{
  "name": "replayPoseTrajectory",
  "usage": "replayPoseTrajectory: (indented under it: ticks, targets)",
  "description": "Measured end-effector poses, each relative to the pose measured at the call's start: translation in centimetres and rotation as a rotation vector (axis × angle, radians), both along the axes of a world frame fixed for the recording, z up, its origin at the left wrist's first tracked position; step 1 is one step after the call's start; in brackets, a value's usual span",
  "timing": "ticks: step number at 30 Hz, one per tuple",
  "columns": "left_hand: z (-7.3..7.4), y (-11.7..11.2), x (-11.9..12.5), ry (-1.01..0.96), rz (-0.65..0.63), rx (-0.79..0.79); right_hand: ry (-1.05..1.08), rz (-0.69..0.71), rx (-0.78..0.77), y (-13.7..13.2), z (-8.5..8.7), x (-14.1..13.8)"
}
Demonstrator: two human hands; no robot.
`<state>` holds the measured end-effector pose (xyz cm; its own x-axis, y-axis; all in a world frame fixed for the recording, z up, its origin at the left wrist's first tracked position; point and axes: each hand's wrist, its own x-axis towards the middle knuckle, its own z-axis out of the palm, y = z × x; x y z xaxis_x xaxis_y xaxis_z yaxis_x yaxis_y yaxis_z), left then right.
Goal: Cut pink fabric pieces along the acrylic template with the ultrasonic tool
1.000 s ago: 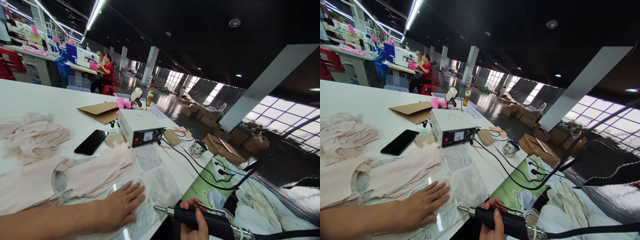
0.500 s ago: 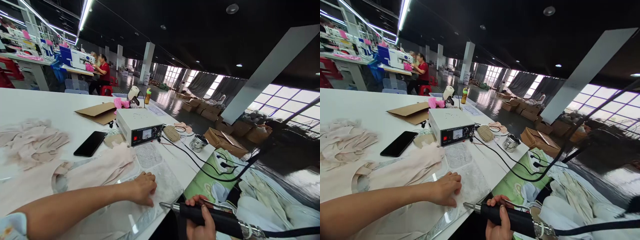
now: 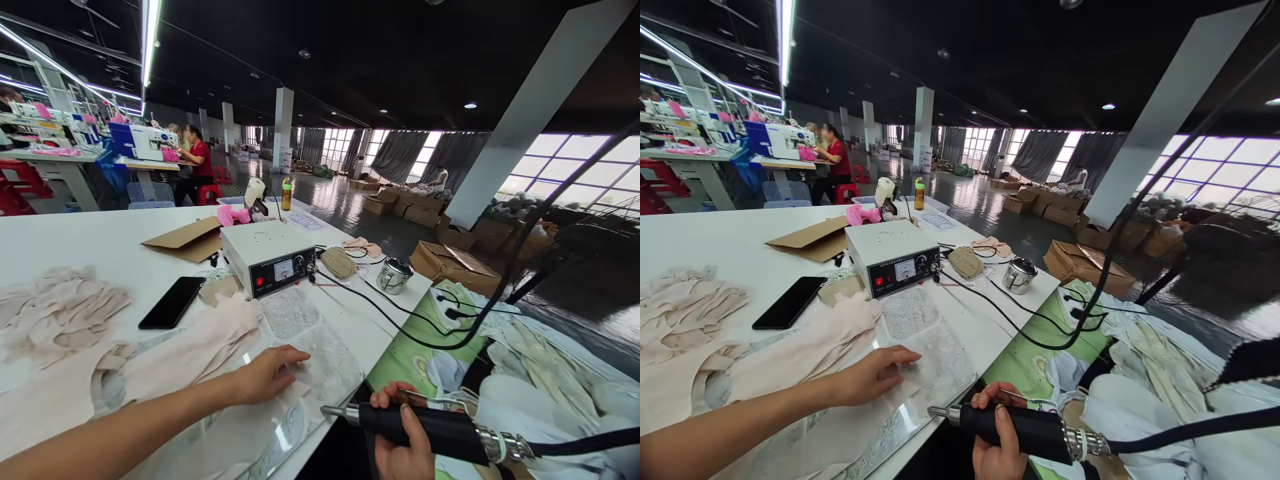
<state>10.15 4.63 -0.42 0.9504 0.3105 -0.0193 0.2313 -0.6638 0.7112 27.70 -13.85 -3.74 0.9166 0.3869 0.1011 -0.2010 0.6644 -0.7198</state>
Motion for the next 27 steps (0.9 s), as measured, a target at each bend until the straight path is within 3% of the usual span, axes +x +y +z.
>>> replayPoseTrajectory:
  ticks: [6,11,17,22,27]
  targets:
    - [-1.9,-1.0,-3.9,-0.087,-0.139,0.365,-0.055,-0.025,0.034,-0.1,0.3,-0.4]
    - [-2.9,-1.3,-4.8,-0.136,-0.169,0.543,-0.146,-0.011,-0.012,1.1,-0.4,-1.7]
    - [-1.9,-2.0,-5.0,-0.157,-0.186,0.559,-0.238,-0.083,-0.014,3.5,-1.6,-1.5]
    - [-1.6,-2.1,-5.5,-0.138,-0.209,0.557,-0.298,-0.177,-0.040,4.6,-0.9,0.5]
    - [-0.9,-1.9,-4.8,-0.194,-0.218,0.516,-0.290,-0.232,-0.034,3.4,0.0,1.9]
